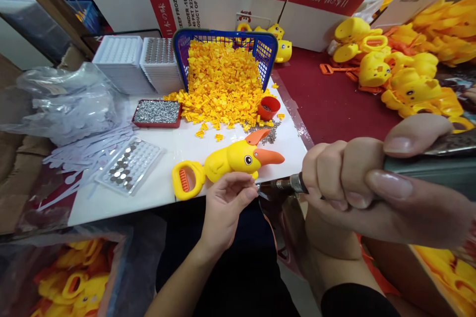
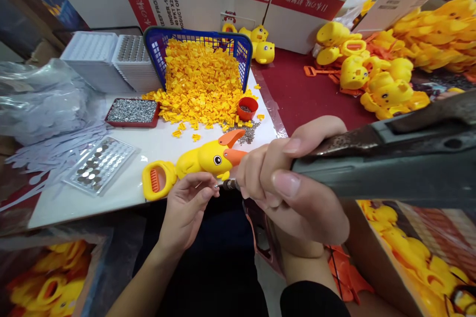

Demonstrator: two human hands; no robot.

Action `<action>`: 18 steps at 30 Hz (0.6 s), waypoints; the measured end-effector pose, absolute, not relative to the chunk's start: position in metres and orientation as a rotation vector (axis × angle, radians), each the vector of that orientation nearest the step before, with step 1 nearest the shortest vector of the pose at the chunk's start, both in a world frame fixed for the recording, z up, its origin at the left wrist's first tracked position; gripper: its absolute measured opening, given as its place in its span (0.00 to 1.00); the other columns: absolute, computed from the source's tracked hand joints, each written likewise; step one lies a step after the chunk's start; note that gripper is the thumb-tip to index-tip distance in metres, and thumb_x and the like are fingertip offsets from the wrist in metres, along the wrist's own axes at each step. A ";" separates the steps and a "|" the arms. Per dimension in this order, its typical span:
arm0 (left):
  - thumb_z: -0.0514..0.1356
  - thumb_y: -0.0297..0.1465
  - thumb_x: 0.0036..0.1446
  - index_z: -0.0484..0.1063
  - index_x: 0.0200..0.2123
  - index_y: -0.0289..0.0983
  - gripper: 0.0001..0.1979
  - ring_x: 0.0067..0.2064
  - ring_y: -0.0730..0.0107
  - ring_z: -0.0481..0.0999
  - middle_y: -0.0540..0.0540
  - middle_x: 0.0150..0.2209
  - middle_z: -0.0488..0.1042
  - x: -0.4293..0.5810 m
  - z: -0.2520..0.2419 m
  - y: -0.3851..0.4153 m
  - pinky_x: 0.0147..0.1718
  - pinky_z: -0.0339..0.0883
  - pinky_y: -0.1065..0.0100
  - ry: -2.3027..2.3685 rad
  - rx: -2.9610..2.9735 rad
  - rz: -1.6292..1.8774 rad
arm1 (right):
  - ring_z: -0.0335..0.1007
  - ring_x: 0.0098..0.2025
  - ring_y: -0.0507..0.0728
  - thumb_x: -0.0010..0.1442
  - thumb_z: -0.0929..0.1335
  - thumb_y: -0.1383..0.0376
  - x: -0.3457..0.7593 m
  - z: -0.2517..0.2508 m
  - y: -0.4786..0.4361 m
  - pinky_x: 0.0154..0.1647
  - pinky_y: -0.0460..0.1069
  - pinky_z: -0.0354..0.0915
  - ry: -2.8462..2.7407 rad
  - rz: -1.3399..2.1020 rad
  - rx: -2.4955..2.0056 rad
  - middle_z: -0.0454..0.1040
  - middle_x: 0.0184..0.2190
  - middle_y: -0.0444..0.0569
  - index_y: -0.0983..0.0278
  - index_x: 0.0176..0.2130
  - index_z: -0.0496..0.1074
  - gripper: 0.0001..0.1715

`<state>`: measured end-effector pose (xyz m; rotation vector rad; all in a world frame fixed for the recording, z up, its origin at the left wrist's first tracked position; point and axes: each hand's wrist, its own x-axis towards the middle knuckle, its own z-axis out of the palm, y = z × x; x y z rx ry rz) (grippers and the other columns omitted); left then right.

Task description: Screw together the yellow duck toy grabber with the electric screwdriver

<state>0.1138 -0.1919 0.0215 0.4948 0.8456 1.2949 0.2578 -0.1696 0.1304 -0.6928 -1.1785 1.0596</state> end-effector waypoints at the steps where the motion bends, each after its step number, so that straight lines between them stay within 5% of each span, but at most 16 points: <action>1: 0.79 0.37 0.41 0.84 0.34 0.41 0.15 0.34 0.71 0.81 0.46 0.33 0.84 0.113 0.020 -0.192 0.35 0.77 0.73 0.829 0.529 1.274 | 0.54 0.11 0.50 0.59 0.73 0.64 0.259 0.131 -0.169 0.16 0.48 0.62 -1.169 1.051 -0.682 0.54 0.12 0.34 0.55 0.34 0.69 0.08; 7: 0.76 0.40 0.47 0.85 0.31 0.42 0.10 0.29 0.71 0.80 0.45 0.30 0.83 0.116 0.014 -0.193 0.33 0.77 0.72 0.768 0.602 1.222 | 0.65 0.15 0.51 0.55 0.76 0.68 0.275 0.139 -0.166 0.21 0.50 0.70 -1.277 1.261 -0.703 0.67 0.16 0.37 0.57 0.31 0.68 0.14; 18: 0.78 0.40 0.43 0.84 0.28 0.41 0.12 0.29 0.70 0.81 0.46 0.27 0.82 0.121 0.012 -0.191 0.32 0.77 0.72 0.810 0.634 1.247 | 0.68 0.18 0.53 0.59 0.75 0.65 0.285 0.146 -0.170 0.23 0.54 0.71 -1.395 1.243 -0.765 0.68 0.17 0.38 0.54 0.35 0.72 0.09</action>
